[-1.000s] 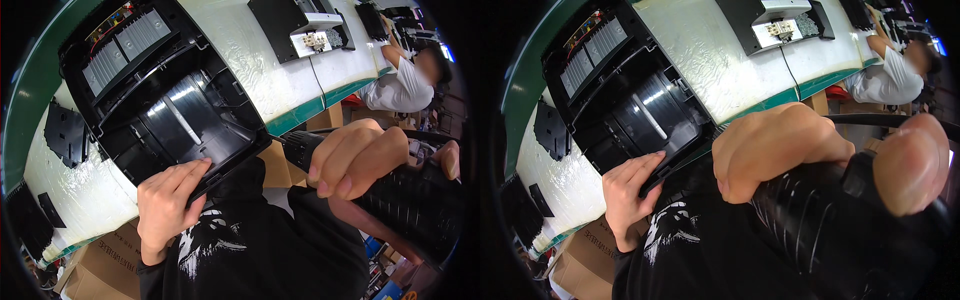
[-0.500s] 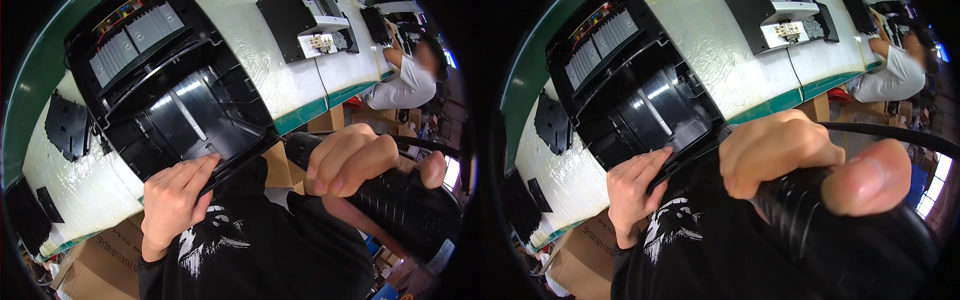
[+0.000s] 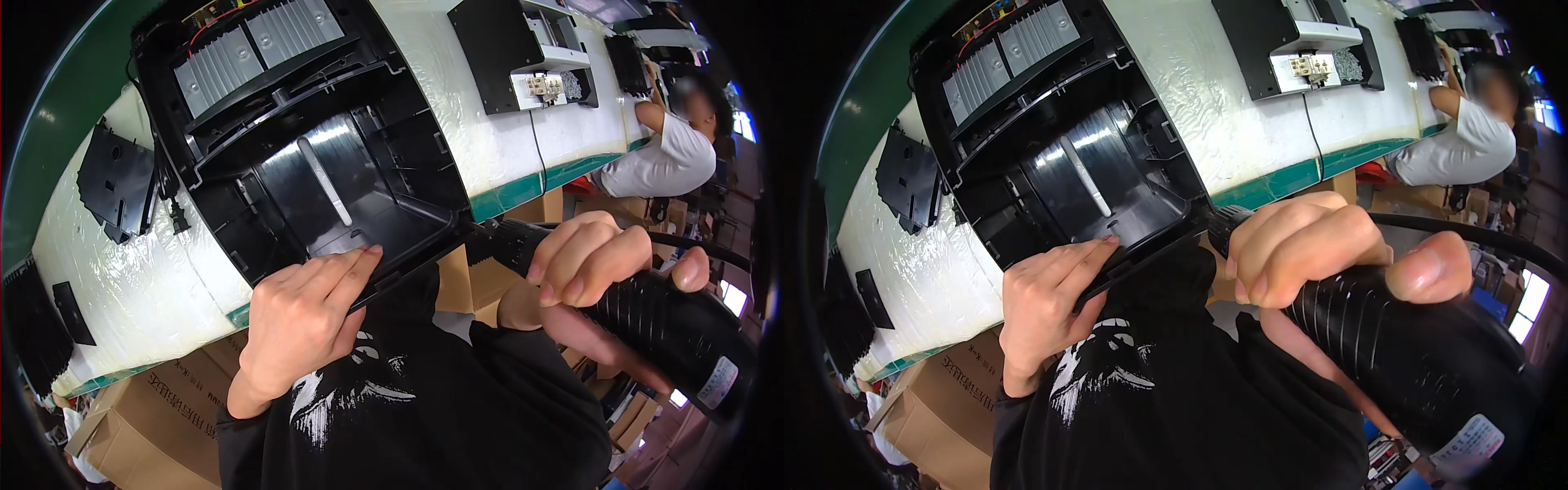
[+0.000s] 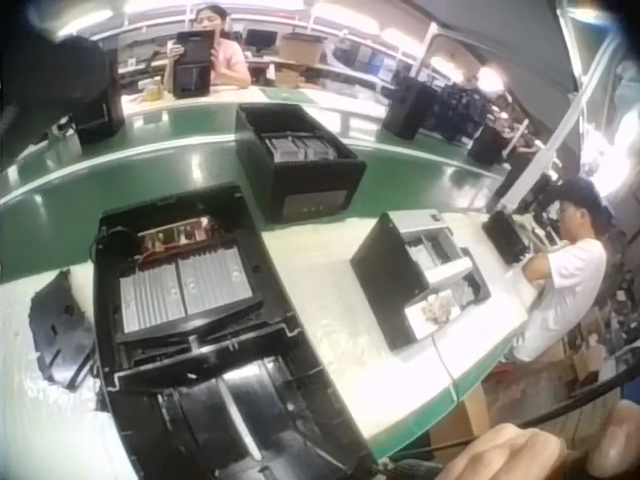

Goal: Assembling the housing of an electronic device using an electric screwdriver and organizing plastic covers.

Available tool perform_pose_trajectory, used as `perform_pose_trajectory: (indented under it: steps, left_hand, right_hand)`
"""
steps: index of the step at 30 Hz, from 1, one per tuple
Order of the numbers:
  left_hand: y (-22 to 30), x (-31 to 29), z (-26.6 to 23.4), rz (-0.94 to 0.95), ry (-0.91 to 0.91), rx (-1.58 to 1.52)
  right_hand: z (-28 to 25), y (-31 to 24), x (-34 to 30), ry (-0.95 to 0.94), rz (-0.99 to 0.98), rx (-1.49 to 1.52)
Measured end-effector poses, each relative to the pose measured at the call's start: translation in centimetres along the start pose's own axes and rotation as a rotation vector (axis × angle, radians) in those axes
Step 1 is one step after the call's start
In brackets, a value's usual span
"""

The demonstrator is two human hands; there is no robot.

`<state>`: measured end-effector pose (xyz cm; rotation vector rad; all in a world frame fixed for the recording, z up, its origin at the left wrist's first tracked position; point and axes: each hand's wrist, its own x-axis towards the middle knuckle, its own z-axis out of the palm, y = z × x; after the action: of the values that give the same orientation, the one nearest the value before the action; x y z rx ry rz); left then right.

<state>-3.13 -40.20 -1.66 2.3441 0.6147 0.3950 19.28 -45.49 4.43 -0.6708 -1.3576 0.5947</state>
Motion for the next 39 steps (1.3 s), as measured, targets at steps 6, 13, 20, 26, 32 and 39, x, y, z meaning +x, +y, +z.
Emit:
perform_pose_trajectory:
  steps: [6, 13, 20, 26, 32, 39]
  left_hand:
    - [0.1, -0.1, -0.2, 0.001, 0.051, -0.077]
    - [0.4, -2.5, -0.9, 0.027, 0.179, 0.186]
    - [-2.6, -4.2, 3.0, 0.041, 0.559, 0.207]
    - [-3.6, -5.4, 3.8, 0.026, 0.561, 0.269]
    - [-3.7, -5.8, 4.4, -0.05, 0.557, 0.205]
    - [-3.2, -3.9, 5.0, -0.014, 0.549, 0.201]
  right_hand:
    - [0.1, -0.9, 0.7, -0.062, 0.011, -0.014]
    - [-5.0, -8.7, 1.9, 0.204, -0.247, 0.23]
    - [-13.2, -5.8, 2.3, 0.763, -0.547, -0.623]
    - [-16.3, -2.1, 2.2, 0.719, -0.389, -0.559]
    - [-17.9, -1.4, 1.5, 0.545, -0.275, -0.428]
    - [-18.7, -0.8, 5.5, 0.291, -0.172, -0.256]
